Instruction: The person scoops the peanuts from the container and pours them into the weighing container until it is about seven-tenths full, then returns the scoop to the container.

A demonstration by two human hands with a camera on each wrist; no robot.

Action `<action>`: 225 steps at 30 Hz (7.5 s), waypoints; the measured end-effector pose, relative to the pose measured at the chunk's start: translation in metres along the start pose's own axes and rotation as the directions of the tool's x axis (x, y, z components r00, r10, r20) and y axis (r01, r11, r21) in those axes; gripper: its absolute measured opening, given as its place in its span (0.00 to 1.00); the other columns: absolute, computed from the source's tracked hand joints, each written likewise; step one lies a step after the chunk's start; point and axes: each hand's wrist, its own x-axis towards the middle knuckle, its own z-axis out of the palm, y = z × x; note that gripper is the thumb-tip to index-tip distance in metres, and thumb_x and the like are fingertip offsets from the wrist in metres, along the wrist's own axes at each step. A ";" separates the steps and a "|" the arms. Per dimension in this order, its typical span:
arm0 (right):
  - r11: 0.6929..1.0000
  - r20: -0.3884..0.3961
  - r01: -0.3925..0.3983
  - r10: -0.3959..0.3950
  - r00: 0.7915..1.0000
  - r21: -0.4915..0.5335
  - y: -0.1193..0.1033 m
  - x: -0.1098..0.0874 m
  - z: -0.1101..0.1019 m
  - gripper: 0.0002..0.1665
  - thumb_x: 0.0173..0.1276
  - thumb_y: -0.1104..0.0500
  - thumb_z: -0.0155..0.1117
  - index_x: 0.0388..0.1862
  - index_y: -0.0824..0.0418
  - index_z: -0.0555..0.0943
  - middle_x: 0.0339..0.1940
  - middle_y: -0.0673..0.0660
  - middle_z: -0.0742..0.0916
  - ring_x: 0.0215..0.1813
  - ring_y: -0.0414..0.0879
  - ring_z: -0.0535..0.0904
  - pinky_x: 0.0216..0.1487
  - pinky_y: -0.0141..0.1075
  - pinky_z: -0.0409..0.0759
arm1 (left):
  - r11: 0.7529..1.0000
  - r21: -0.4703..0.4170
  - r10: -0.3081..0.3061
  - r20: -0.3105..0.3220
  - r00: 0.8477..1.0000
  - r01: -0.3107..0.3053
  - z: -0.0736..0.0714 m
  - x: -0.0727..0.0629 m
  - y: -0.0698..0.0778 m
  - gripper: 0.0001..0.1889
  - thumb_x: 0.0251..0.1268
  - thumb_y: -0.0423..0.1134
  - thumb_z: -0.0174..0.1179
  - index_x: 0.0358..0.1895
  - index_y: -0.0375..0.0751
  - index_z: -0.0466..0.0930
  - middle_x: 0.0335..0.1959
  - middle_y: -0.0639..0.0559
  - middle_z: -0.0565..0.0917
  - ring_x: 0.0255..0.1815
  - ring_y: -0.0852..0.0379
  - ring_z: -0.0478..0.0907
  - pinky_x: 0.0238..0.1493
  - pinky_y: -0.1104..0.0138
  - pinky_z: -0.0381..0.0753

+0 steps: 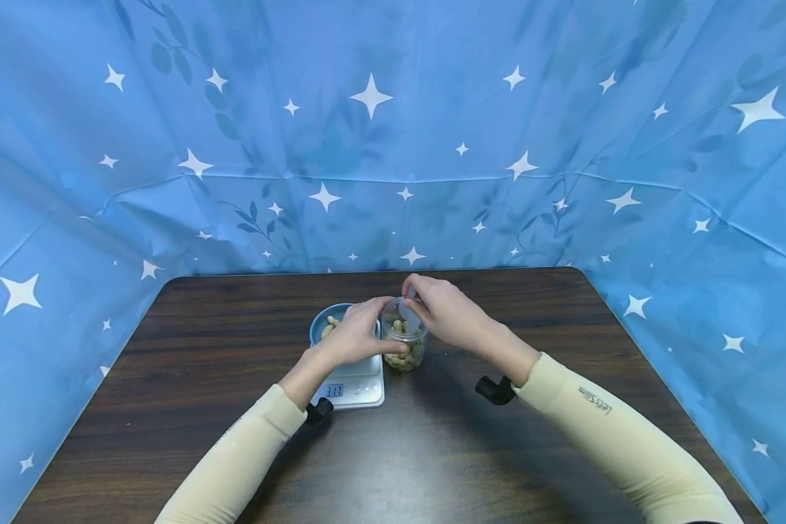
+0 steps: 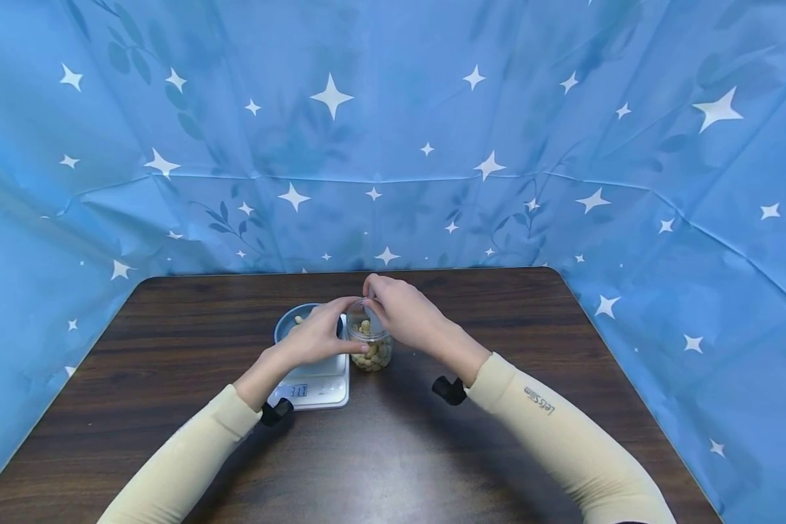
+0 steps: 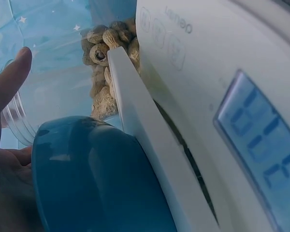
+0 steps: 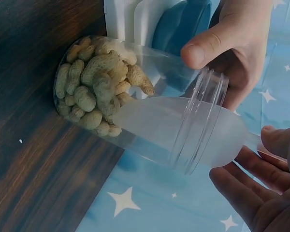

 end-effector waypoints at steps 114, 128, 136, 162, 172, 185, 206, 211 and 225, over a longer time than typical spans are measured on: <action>0.527 -0.267 -0.032 0.482 0.834 0.849 0.039 -0.047 0.036 0.16 0.82 0.64 0.53 0.57 0.78 0.72 0.56 0.72 0.82 0.54 0.47 0.84 0.53 0.43 0.83 | 0.999 0.007 -0.047 0.023 0.999 0.047 -0.002 0.003 0.006 0.46 0.58 0.54 0.77 0.75 0.38 0.67 0.65 0.44 0.78 0.67 0.44 0.74 0.72 0.44 0.60; 0.484 -0.296 0.000 0.536 0.791 0.875 0.042 -0.050 0.034 0.15 0.82 0.65 0.54 0.55 0.78 0.72 0.53 0.67 0.85 0.53 0.46 0.85 0.51 0.40 0.83 | 0.997 0.025 -0.077 0.045 0.996 0.076 -0.004 0.003 0.008 0.49 0.59 0.56 0.76 0.77 0.35 0.63 0.72 0.40 0.73 0.73 0.40 0.67 0.75 0.44 0.55; 0.441 -0.293 0.025 0.551 0.781 0.897 0.047 -0.055 0.035 0.17 0.82 0.62 0.55 0.56 0.78 0.72 0.52 0.60 0.86 0.53 0.46 0.85 0.52 0.39 0.83 | 0.997 0.024 -0.071 0.041 0.997 0.070 -0.003 0.003 0.007 0.49 0.59 0.55 0.76 0.77 0.35 0.63 0.72 0.40 0.73 0.73 0.40 0.67 0.75 0.43 0.55; 0.327 -0.297 0.123 0.562 0.772 0.937 0.045 -0.046 0.031 0.16 0.82 0.59 0.54 0.58 0.72 0.72 0.53 0.57 0.86 0.54 0.47 0.84 0.56 0.43 0.81 | 0.998 0.016 -0.056 -0.006 0.998 0.056 -0.004 -0.005 0.002 0.51 0.56 0.58 0.76 0.77 0.37 0.63 0.71 0.42 0.72 0.72 0.43 0.68 0.75 0.43 0.53; 0.361 -0.306 0.111 0.544 0.781 0.926 0.037 -0.034 0.029 0.19 0.83 0.61 0.53 0.58 0.78 0.70 0.51 0.57 0.86 0.54 0.47 0.84 0.55 0.43 0.82 | 0.998 0.008 -0.056 -0.070 0.996 0.057 -0.018 -0.022 -0.009 0.48 0.59 0.56 0.75 0.78 0.38 0.64 0.72 0.43 0.69 0.73 0.43 0.65 0.75 0.38 0.47; 0.379 -0.272 0.063 0.530 0.803 0.923 0.029 -0.020 0.036 0.17 0.82 0.63 0.54 0.58 0.78 0.71 0.52 0.62 0.85 0.53 0.47 0.85 0.54 0.42 0.82 | 0.988 -0.001 -0.157 -0.082 0.984 0.157 -0.035 -0.050 -0.031 0.51 0.57 0.57 0.76 0.79 0.39 0.62 0.76 0.37 0.62 0.76 0.38 0.59 0.73 0.35 0.44; 0.530 -0.241 -0.034 0.441 0.865 0.848 0.020 -0.005 0.035 0.15 0.83 0.64 0.53 0.58 0.75 0.73 0.57 0.72 0.82 0.61 0.58 0.81 0.55 0.45 0.82 | 0.957 -0.001 -0.288 0.069 0.955 0.288 -0.045 -0.065 -0.051 0.65 0.49 0.66 0.76 0.82 0.34 0.49 0.76 0.33 0.60 0.73 0.34 0.62 0.68 0.33 0.57; 0.569 -0.245 -0.019 0.384 0.890 0.822 0.020 -0.002 0.034 0.15 0.83 0.63 0.53 0.58 0.75 0.72 0.58 0.71 0.81 0.62 0.59 0.80 0.57 0.44 0.82 | 0.957 0.006 -0.291 0.069 0.954 0.292 -0.046 -0.065 -0.050 0.65 0.49 0.67 0.76 0.82 0.34 0.49 0.76 0.33 0.60 0.73 0.34 0.62 0.68 0.33 0.58; 0.601 -0.260 0.010 0.330 0.907 0.799 0.018 0.000 0.028 0.13 0.81 0.65 0.55 0.57 0.74 0.74 0.55 0.70 0.82 0.58 0.59 0.82 0.56 0.43 0.82 | 0.953 0.004 -0.304 0.060 0.951 0.304 -0.045 -0.065 -0.049 0.65 0.48 0.67 0.76 0.82 0.35 0.51 0.76 0.34 0.61 0.72 0.33 0.62 0.66 0.33 0.60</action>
